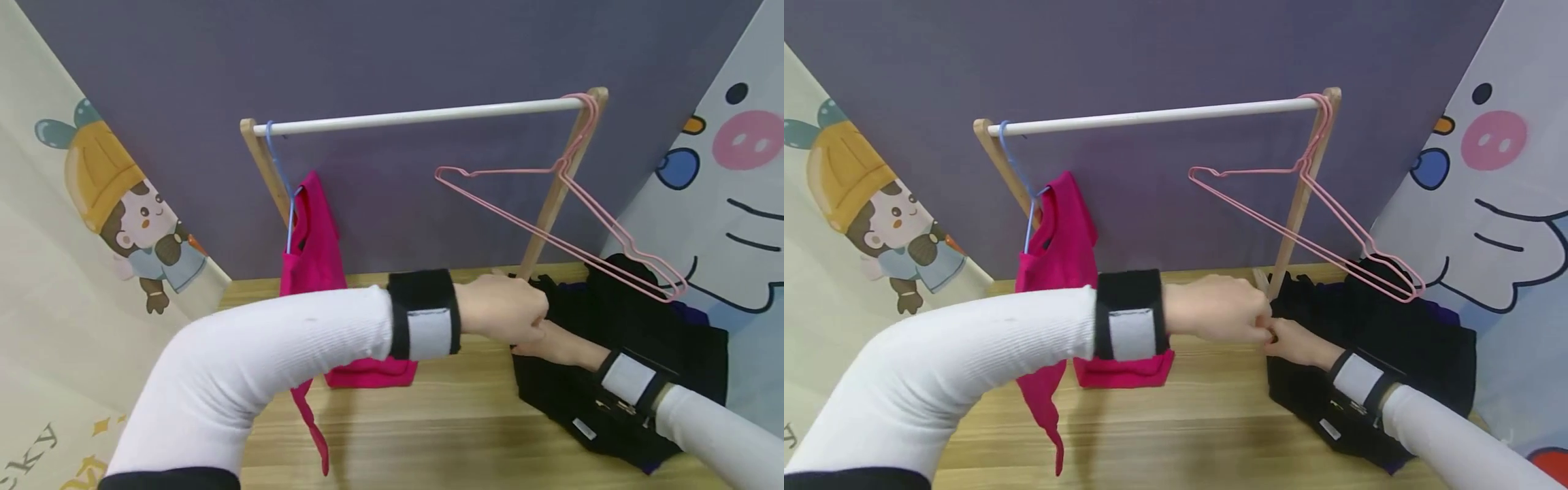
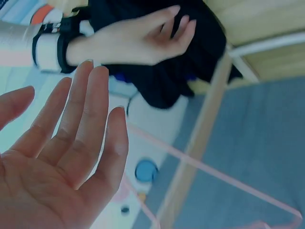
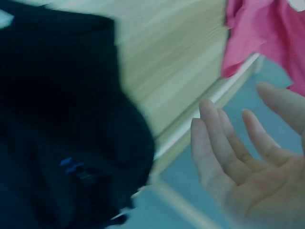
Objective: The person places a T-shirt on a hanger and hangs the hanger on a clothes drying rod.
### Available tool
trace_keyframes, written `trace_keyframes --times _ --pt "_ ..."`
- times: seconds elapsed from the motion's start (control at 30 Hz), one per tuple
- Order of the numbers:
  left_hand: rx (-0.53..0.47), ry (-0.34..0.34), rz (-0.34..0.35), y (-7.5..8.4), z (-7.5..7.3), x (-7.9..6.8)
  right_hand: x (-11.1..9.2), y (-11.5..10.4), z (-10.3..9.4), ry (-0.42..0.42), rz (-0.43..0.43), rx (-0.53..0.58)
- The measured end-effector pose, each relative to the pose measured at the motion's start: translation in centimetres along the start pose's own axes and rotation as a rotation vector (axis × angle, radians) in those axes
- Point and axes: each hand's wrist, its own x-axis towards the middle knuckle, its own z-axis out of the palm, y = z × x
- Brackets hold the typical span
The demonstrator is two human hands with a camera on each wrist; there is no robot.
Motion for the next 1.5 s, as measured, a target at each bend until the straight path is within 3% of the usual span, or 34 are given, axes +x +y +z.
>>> trace_keyframes --times 0.1,0.27,0.47,0.6,0.8,0.97,1.1,1.3,1.5 --pt "0.027 -0.058 0.003 0.4 1.6 2.4 -1.8 1.4 -0.3 -0.005 0.055 -0.047" --pt "0.063 -0.117 -0.063 0.5 4.5 5.8 -4.3 3.7 -0.5 -0.002 0.188 -0.166" --pt "-0.021 -0.116 -0.086 -0.4 7.9 8.0 -6.1 4.7 -0.2 -0.015 0.176 -0.179" --pt "-0.082 -0.113 -0.032 -1.2 10.7 9.3 -7.1 5.0 0.6 -0.054 0.166 -0.15" --pt "-0.063 -0.096 0.022 -1.4 15.5 11.2 -8.7 5.3 1.6 -0.073 0.175 -0.102" --pt "-0.059 -0.019 0.042 -1.0 19.1 12.1 -10.2 5.7 1.9 -0.092 0.22 -0.093" --pt "0.015 0.037 0.057 -0.5 21.2 12.3 -11.5 6.0 2.3 -0.126 0.248 -0.112" --pt "0.083 0.108 0.069 -0.5 22.8 12.6 -13.3 6.2 3.2 -0.175 0.271 -0.071" --pt "0.154 0.16 0.09 -1.2 23.6 12.6 -14.4 6.6 4.5 -0.205 0.384 -0.054"
